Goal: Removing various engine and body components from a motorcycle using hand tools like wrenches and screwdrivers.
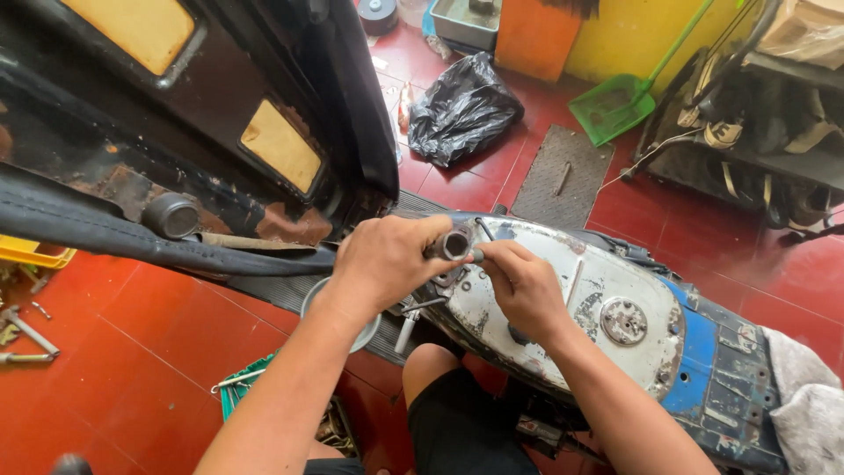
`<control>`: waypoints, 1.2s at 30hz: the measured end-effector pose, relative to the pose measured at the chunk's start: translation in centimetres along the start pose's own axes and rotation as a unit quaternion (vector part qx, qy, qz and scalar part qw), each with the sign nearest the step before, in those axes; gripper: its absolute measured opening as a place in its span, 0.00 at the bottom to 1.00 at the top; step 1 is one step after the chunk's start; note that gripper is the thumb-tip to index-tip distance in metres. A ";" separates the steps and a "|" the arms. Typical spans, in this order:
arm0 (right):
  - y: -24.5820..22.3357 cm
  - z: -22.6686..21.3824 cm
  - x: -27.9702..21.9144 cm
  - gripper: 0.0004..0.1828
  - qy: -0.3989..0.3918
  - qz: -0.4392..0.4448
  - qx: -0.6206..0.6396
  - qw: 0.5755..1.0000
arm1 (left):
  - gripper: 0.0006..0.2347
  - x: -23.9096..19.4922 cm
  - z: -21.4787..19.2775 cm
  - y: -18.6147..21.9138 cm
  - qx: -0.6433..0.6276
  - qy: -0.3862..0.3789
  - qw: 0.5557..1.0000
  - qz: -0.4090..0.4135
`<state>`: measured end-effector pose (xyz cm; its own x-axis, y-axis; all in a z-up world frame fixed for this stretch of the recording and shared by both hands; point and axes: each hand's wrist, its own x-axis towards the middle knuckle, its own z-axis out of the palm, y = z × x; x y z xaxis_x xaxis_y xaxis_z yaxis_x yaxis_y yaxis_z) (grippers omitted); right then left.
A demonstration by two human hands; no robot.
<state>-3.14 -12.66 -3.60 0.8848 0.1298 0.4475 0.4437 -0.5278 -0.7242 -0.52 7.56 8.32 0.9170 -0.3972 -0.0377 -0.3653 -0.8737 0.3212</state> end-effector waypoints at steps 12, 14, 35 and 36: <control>-0.3 -0.7 -1.4 0.08 0.004 -0.001 0.000 1.000 | 0.12 1.0 0.2 -1.4 0.029 -0.021 0.995 0.090; 0.1 -0.4 -1.3 0.09 0.014 0.001 0.001 1.000 | 0.11 1.3 1.4 -1.7 0.042 -0.030 0.996 0.073; -4.2 1.2 -0.6 0.18 0.074 0.024 0.323 0.943 | 0.18 -0.7 9.0 -4.9 -0.659 -0.005 0.730 -0.183; -4.3 1.3 -0.5 0.17 0.090 0.006 0.326 0.941 | 0.18 -0.5 8.9 -4.9 -0.672 -0.018 0.717 -0.186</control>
<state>-5.29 -9.34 -1.36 0.8779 -0.0472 0.4766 0.4788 0.1056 -0.8716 -0.61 9.50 -1.66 0.8972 -0.2352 -0.3737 0.4098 0.1281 0.9032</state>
